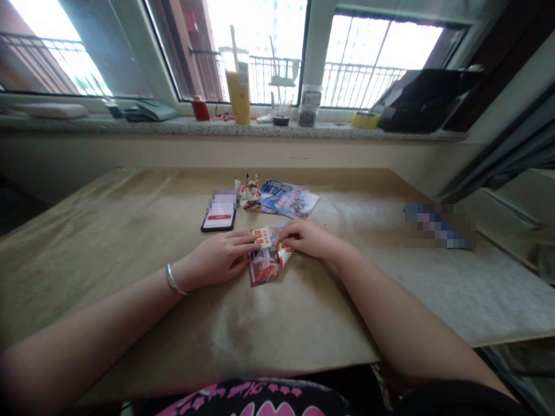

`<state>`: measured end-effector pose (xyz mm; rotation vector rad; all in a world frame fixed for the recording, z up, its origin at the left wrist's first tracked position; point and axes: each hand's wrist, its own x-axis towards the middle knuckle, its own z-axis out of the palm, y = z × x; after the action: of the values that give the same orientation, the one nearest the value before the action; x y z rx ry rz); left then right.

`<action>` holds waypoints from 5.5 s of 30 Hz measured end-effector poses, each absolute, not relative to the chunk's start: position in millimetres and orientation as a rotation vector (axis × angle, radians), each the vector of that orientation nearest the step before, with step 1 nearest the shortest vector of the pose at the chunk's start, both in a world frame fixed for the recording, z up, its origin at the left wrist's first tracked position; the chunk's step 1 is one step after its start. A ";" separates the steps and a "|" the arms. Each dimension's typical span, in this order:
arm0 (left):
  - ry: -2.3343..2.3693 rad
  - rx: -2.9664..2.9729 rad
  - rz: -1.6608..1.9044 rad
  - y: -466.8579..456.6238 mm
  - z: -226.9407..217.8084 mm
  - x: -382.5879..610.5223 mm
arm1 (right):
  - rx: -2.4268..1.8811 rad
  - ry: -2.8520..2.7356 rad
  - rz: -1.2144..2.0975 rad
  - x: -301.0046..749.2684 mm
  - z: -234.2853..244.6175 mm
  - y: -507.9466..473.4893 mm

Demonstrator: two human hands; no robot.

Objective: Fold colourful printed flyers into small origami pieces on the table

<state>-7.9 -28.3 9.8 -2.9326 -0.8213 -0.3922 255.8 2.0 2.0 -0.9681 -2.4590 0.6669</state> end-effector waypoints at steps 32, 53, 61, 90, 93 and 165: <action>-0.785 -3.054 -0.488 -22.5 4.2 -11.0 | -1.015 -2.516 0.231 234.4 -0.4 -14.0; -0.809 -2.990 -0.426 -19.7 -0.6 -12.8 | -1.125 -2.445 0.221 233.5 -10.5 -13.4; -0.822 -2.993 -0.430 -21.6 1.1 -6.8 | -1.125 -2.394 0.156 222.5 -19.4 -8.0; -0.710 -3.080 -0.514 -4.9 3.2 -28.5 | -0.847 -2.639 0.265 237.7 3.2 -19.9; -0.757 -3.081 -0.468 -4.5 5.5 -29.2 | -0.856 -2.650 0.259 237.2 3.2 -20.8; -0.797 -3.017 -0.459 -7.1 4.4 -21.9 | -0.973 -2.658 0.036 221.8 -12.8 -12.8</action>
<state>-21.9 -7.1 4.4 -3.0167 -0.7975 -0.4592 221.8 -12.8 -12.8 -0.9734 -2.6582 0.0363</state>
